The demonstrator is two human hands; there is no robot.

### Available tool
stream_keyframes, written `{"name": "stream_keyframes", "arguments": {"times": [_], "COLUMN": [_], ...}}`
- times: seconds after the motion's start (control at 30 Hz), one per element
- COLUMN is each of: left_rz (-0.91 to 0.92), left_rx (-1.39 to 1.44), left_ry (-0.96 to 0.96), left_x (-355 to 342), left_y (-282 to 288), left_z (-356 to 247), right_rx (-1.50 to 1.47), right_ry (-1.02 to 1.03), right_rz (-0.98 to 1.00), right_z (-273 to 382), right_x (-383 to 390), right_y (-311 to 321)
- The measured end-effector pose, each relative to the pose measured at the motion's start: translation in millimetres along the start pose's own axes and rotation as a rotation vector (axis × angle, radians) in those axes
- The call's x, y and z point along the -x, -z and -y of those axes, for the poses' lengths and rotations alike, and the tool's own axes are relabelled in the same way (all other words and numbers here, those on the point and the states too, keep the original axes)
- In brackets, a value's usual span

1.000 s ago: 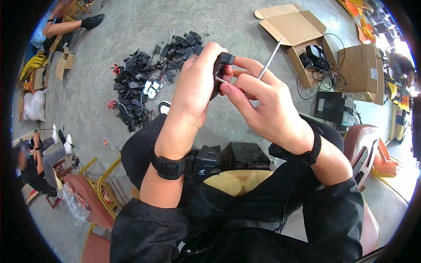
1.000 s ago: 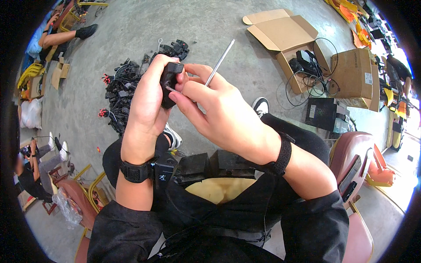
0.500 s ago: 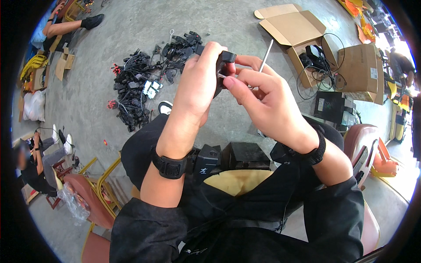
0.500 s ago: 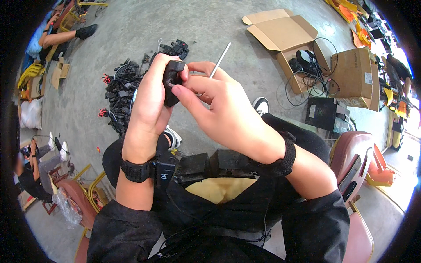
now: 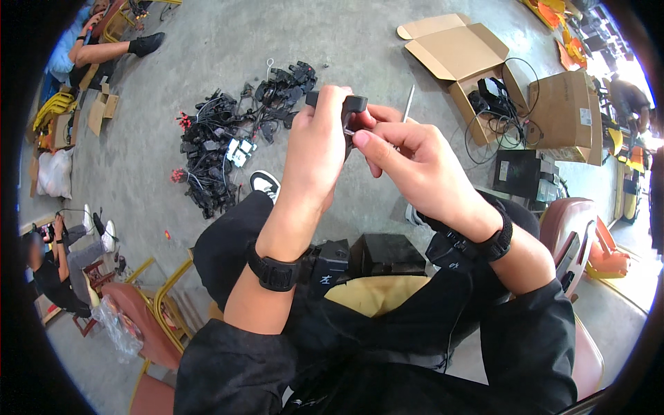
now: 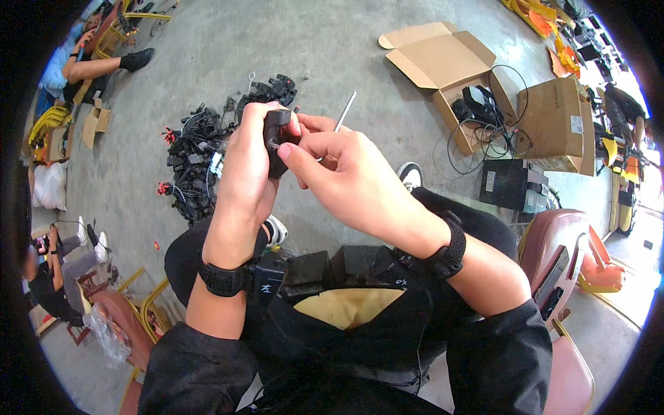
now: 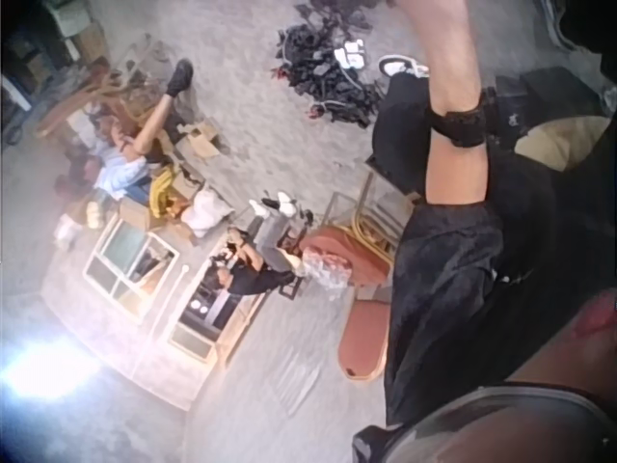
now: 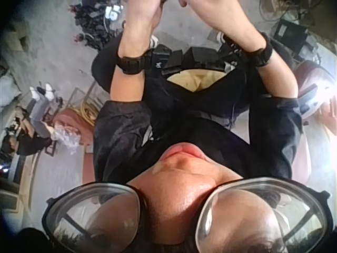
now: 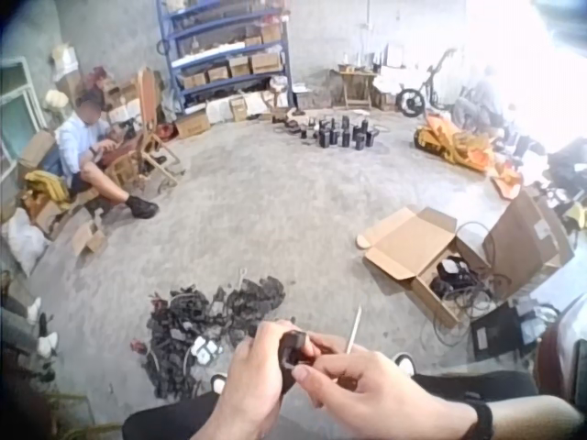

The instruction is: Repairing a small electronic component using a hex key and applying a sticker.

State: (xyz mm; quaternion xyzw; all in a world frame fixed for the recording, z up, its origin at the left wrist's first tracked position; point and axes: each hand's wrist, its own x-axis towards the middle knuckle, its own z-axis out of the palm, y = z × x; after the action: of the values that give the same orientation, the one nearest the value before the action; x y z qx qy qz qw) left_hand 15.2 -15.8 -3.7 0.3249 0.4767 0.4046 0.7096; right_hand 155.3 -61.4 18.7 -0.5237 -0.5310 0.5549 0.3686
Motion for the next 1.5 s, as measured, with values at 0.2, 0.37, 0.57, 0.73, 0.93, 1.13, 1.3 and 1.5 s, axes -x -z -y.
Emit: {"name": "stream_keyframes", "arguments": {"times": [0.2, 0.37, 0.57, 0.73, 0.93, 1.13, 1.3, 1.5], "left_rz": [-0.006, -0.055, 0.073, 0.071, 0.038, -0.012, -0.067, -0.006], "left_rx": [-0.061, -0.160, -0.039, -0.013, -0.067, -0.078, -0.063, -0.072], "left_ry": [-0.019, -0.137, -0.237, -0.273, -0.303, -0.131, -0.071, -0.230], "left_x": [2, 6, 13, 9, 6, 10, 12, 12], "left_y": [-2, -6, -3, 0, 1, -2, -6, 0], "left_z": [2, -1, -5, -2, 0, -1, 2, 0], "right_rx": [0.035, -0.102, -0.911, -0.573, 0.046, 0.367, 0.442, -0.105], "right_ry": [-0.032, -0.250, -0.416, -0.380, 0.028, 0.378, 0.323, -0.420], "right_rz": [0.020, 0.139, 0.184, 0.166, 0.037, -0.181, -0.146, 0.138], "right_z": [2, -1, -2, 1, 2, -7, -3, 10], "right_x": [1, -3, 3, 4, 6, 8, 10, 4], "right_y": [2, 6, -1, -1, 1, -5, -2, 13]}}
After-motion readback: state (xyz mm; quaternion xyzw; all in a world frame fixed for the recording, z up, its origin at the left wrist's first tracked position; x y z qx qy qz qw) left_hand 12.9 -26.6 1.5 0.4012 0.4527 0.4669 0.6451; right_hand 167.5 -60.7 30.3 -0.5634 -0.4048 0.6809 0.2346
